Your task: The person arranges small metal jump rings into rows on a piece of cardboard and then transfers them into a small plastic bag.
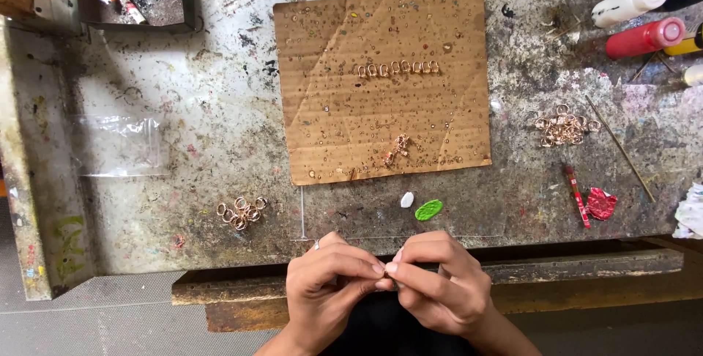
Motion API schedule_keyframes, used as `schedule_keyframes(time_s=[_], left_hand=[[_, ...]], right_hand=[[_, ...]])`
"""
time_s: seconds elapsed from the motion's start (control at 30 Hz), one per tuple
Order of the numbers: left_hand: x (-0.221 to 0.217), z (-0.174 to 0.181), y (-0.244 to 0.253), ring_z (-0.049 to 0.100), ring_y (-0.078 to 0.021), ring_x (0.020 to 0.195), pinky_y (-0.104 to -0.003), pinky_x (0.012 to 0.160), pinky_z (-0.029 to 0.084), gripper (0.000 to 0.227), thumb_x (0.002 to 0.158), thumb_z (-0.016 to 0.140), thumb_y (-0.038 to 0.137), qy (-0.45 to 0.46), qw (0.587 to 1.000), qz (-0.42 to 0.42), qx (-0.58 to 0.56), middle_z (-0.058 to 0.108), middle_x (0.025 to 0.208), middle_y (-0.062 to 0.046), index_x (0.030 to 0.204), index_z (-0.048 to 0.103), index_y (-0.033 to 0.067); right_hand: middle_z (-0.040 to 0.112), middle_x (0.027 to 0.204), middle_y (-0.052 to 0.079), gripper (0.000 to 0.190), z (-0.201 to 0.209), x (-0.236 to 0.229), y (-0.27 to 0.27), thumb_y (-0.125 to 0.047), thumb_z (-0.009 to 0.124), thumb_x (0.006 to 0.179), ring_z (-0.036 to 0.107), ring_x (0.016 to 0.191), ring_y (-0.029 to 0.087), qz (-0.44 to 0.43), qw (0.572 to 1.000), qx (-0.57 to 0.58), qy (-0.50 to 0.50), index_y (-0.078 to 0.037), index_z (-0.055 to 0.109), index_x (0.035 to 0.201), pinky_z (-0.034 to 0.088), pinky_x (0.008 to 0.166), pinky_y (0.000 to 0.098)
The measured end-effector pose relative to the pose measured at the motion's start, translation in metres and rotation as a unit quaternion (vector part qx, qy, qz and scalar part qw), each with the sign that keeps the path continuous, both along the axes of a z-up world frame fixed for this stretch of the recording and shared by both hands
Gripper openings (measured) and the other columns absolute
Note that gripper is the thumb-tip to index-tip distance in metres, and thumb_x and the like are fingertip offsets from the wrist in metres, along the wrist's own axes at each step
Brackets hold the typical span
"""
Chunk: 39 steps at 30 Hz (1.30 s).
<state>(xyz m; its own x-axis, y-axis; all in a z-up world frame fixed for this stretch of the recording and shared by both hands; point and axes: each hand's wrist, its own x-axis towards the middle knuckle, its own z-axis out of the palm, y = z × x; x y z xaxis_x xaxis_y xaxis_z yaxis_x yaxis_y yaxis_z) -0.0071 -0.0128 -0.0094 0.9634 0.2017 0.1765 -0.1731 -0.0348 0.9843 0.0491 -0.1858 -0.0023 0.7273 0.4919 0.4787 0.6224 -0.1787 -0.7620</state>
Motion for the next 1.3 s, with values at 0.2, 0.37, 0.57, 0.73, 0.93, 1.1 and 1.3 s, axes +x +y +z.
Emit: schedule_keyframes(time_s=[0.2,0.37,0.57,0.73,0.93,1.1,1.3], left_hand=[[0.002,0.001,0.001,0.066,-0.0107,0.066,-0.025,0.069,0.047,0.011,0.086,0.081,0.018,-0.005,1.000,-0.020,0.016,0.077,0.084,-0.002,0.089,0.072,0.0132],[0.005,-0.001,0.005,0.070,-0.0127,0.073,-0.026,0.074,0.050,0.013,0.088,0.080,0.021,-0.019,0.999,-0.040,0.026,0.077,0.088,0.000,0.093,0.073,0.0121],[0.004,-0.004,0.003,0.068,-0.0132,0.074,-0.026,0.076,0.050,0.017,0.082,0.084,0.021,-0.002,0.998,-0.044,-0.045,0.075,0.080,0.000,0.086,0.070,0.0125],[0.008,-0.003,0.001,0.065,-0.0117,0.073,-0.026,0.077,0.047,0.016,0.085,0.081,0.023,-0.010,0.998,-0.039,-0.050,0.073,0.078,0.002,0.082,0.068,0.0140],[0.010,-0.006,-0.001,0.069,-0.0098,0.071,-0.028,0.080,0.043,0.015,0.088,0.079,0.023,-0.030,0.998,-0.035,-0.034,0.074,0.079,0.001,0.082,0.067,0.0145],[0.011,-0.006,-0.001,0.072,-0.0114,0.071,-0.029,0.078,0.045,0.016,0.092,0.074,0.022,-0.063,0.997,-0.035,-0.005,0.075,0.080,-0.002,0.083,0.065,0.0120],[0.011,-0.002,-0.003,0.072,-0.0100,0.071,-0.027,0.076,0.044,0.015,0.096,0.070,0.018,-0.105,0.994,-0.022,0.013,0.076,0.084,-0.003,0.083,0.066,0.0097]], right_hand=[[0.068,0.094,0.013,0.010,0.001,-0.001,0.001,-0.009,0.063,0.096,0.071,0.079,0.025,0.008,0.997,0.034,0.074,-0.006,0.066,0.106,0.060,0.074,0.0325],[0.069,0.091,0.012,0.012,0.002,0.001,-0.004,-0.011,0.067,0.096,0.070,0.076,0.023,0.037,0.987,0.055,0.146,-0.007,0.066,0.107,0.060,0.070,0.0300],[0.073,0.091,0.011,0.012,0.001,0.004,-0.007,-0.013,0.072,0.093,0.075,0.076,0.023,0.076,0.968,0.097,0.219,-0.007,0.070,0.104,0.062,0.070,0.0291],[0.073,0.092,0.010,0.014,0.003,0.006,-0.005,-0.004,0.075,0.090,0.076,0.078,0.023,0.091,0.958,0.111,0.249,-0.008,0.070,0.103,0.063,0.073,0.0294],[0.072,0.091,0.009,0.009,0.002,0.005,-0.004,-0.008,0.074,0.091,0.073,0.079,0.022,0.082,0.952,0.136,0.261,-0.007,0.069,0.099,0.061,0.072,0.0297],[0.069,0.092,0.009,0.009,0.005,0.003,-0.003,-0.008,0.073,0.092,0.070,0.081,0.021,0.079,0.950,0.142,0.268,-0.008,0.068,0.100,0.060,0.073,0.0293],[0.066,0.094,0.009,0.010,0.008,0.003,-0.005,-0.008,0.071,0.094,0.069,0.081,0.020,0.073,0.959,0.127,0.241,-0.010,0.067,0.103,0.060,0.075,0.0292]])
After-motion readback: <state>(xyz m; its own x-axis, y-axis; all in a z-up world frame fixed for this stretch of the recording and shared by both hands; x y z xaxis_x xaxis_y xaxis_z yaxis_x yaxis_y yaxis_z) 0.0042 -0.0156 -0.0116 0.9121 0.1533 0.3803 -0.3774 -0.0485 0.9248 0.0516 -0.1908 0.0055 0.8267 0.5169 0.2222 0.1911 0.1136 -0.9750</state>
